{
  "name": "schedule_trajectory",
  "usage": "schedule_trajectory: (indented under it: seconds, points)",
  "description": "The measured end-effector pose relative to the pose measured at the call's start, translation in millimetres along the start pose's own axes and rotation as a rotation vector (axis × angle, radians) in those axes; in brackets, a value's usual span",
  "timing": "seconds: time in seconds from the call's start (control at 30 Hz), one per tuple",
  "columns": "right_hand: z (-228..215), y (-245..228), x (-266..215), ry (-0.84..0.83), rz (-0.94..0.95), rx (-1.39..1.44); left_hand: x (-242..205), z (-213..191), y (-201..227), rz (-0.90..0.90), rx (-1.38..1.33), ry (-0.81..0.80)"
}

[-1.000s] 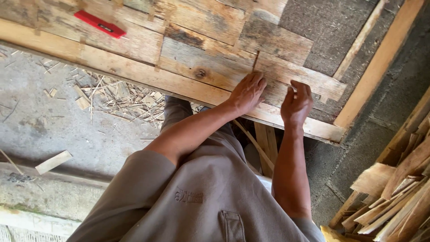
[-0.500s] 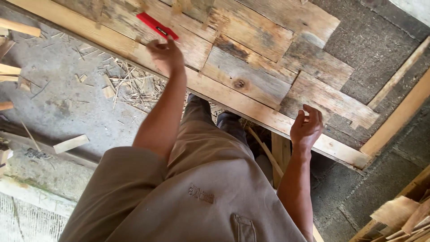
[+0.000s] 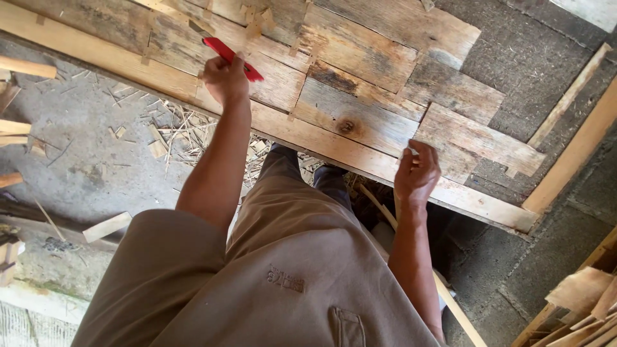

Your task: Cutting and applying thin wood veneer strips to a board surface.

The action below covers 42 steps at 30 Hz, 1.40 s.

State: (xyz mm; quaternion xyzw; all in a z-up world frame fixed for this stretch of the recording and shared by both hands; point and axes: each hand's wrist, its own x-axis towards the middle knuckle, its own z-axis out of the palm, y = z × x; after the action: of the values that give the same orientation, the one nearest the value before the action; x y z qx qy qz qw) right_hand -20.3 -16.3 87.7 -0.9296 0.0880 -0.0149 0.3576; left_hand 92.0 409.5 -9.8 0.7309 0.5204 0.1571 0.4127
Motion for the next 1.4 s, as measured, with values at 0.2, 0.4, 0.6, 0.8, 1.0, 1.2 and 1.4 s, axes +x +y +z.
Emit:
schedule_trajectory:
  seconds: [0.2,0.4,0.6,0.8,1.0,1.2,1.4]
  points:
    - [5.8,-37.3,-10.4,-0.208,-0.08,0.364,-160.7,-9.2,20.3,0.223,-0.169,-0.68]
    - [-7.9,-20.2,-13.6,-0.425,0.02,0.269,-299.4,11.0,27.1,0.54,-0.008,-1.14]
    - [-30.5,87.2,-17.6,-0.176,0.094,0.4,-373.4,30.3,52.9,0.885,0.084,-1.229]
    - [-94.8,218.2,19.8,0.133,0.232,0.062,-411.4,92.2,-4.2,1.429,0.389,-1.136]
    - [-136.0,263.8,72.3,-0.026,-0.043,-0.365,-428.2,102.8,1.0,1.573,0.693,-1.089]
    - [-148.3,257.7,101.6,-0.319,-0.052,-0.531,-428.2,108.0,1.4,1.503,0.689,-1.137]
    - [-155.1,244.5,106.4,-0.425,0.074,-0.515,-429.2,113.2,2.1,1.515,0.72,-1.1]
